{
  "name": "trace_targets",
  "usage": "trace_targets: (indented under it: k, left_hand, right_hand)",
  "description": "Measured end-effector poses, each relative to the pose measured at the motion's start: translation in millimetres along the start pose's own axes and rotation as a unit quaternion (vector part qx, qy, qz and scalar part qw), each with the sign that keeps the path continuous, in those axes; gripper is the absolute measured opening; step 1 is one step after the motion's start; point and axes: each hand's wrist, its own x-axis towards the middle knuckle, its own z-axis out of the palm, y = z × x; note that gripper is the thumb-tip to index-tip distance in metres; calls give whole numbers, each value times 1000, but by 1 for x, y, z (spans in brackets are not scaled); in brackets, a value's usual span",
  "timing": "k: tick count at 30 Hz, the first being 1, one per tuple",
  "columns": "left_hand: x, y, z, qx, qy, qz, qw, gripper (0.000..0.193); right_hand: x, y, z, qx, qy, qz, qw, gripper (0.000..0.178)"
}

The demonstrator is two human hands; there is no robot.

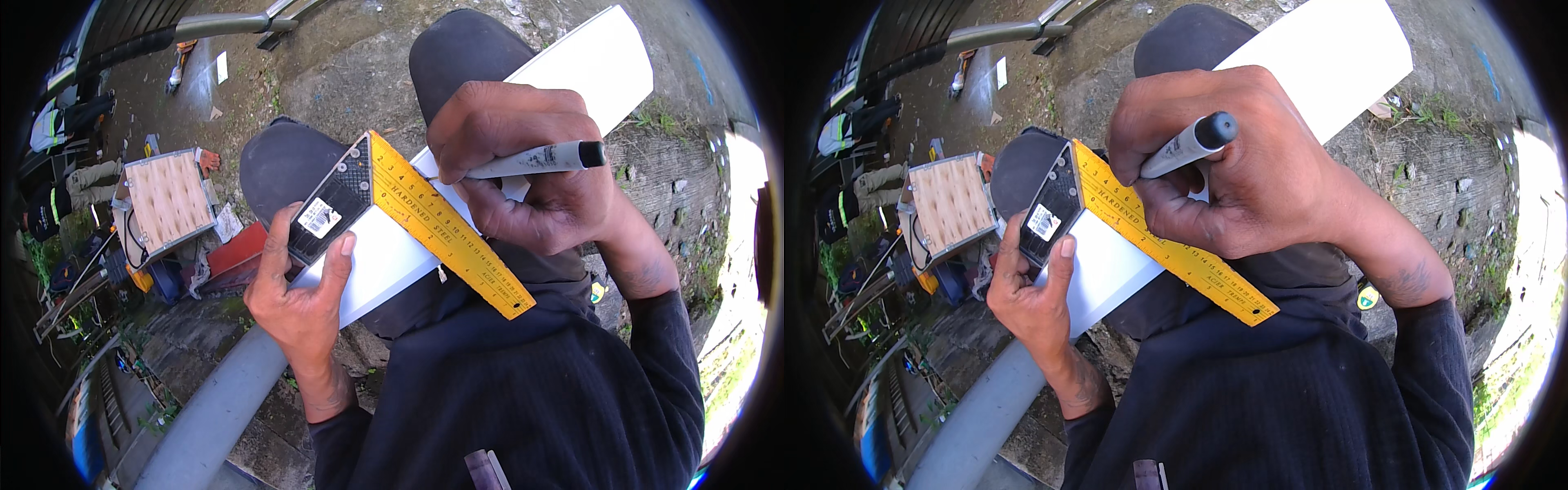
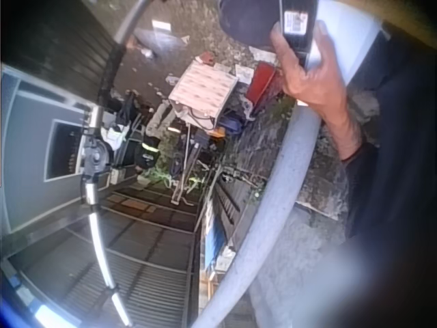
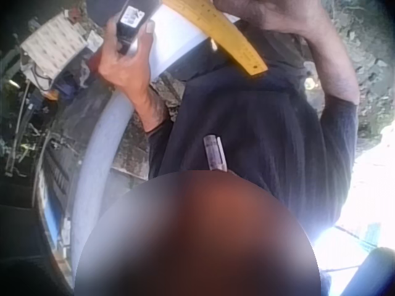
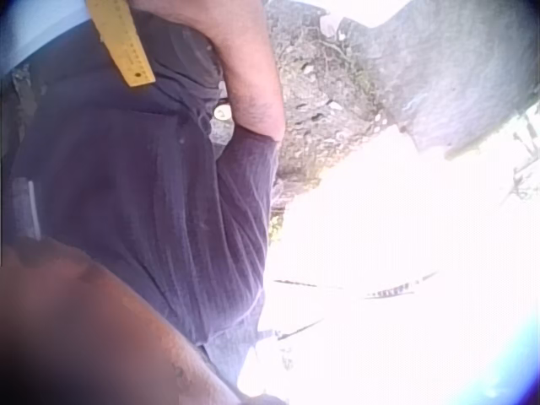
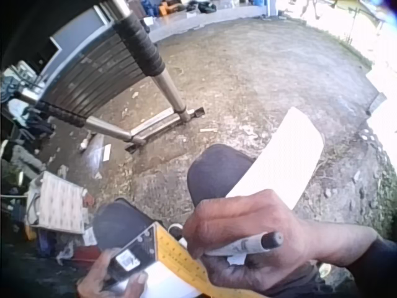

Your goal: The person picks up a white rectangular panel and a yellow set square, then sits on concrete steps. Using a tape measure and marker, they measure and mark the panel lengthwise, then use the set square to draw perpendicular lines across the panel.

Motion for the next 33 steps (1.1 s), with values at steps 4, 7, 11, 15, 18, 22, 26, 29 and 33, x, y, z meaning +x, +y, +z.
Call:
trace_targets:
  k: [4, 7, 11, 15, 18, 22, 26, 29, 33]
  left_hand:
    - [0, 1, 0, -2, -3, -1, 1000, 54]
    - [1, 2, 1, -4, -3, -3, 1000, 54]
    - [1, 1, -1, -4, -4, -5, 1000, 53]
    - [0, 0, 0, -7, -4, -10, 1000, 53]
    - [0, -1, 1, -9, -1, -8, 1000, 53]
    - [0, -1, 1, -9, -4, -18, 1000, 53]
    - [0, -1, 2, -11, -6, -17, 1000, 53]
    - [0, -1, 3, -12, -6, -15, 1000, 54]
    - [1, -5, 2, -15, -15, -26, 999, 54]
  right_hand:
    - [-2, -1, -4, 13, -34, 22, 999, 15]
    - [-2, -1, -5, 10, -35, 28, 999, 15]
    - [1, 2, 1, 8, 3, -7, 1000, 15]
    - [-1, -2, -3, 12, -27, 26, 999, 16]
    - [-1, -2, -4, 8, -39, 30, 999, 16]
    - [2, 1, -1, 21, -7, 8, 1000, 16]
    - [0, -1, -5, 16, -50, 30, 998, 16]
    - [-2, -1, -8, 23, -51, 33, 998, 16]
    - [-1, 1, -9, 74, 20, -12, 997, 11]
